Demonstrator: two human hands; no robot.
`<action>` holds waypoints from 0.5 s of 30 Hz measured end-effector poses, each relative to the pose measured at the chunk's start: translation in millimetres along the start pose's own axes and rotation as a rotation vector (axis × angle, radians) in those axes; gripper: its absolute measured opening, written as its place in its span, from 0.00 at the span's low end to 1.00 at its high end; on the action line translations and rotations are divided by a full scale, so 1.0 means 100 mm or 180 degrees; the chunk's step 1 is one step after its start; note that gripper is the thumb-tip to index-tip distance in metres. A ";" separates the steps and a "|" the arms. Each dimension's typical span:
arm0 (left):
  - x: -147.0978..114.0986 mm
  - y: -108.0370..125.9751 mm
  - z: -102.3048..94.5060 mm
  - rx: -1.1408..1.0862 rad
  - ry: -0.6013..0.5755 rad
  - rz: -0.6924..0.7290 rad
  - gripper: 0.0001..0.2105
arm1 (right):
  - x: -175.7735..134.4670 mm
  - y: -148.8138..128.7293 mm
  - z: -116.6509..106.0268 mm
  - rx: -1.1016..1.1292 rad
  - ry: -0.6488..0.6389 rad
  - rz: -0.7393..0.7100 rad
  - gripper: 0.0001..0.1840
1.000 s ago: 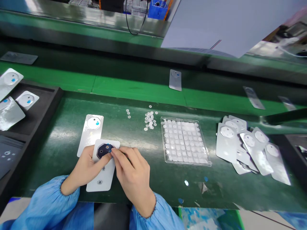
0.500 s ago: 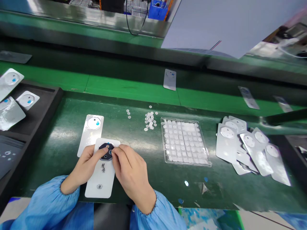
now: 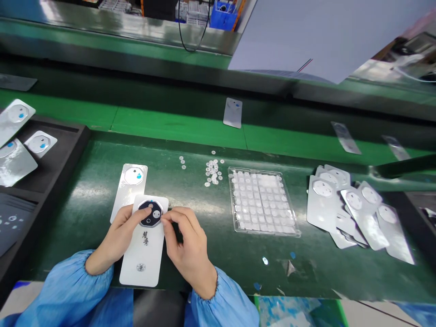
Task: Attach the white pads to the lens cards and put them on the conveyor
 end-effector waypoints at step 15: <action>-0.01 -0.03 0.03 -0.0511 -0.0391 -0.0306 0.19 | -0.07 0.16 -0.36 0.0337 0.0546 0.0882 0.05</action>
Point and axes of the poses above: each hand's wrist, its own x-axis towards the middle knuckle, its own z-axis out of the palm, y = z × x, the point moved 2 cm from there along x, towards the middle knuckle, and after that the axes turned 4 degrees about z, right-handed, at the moved point
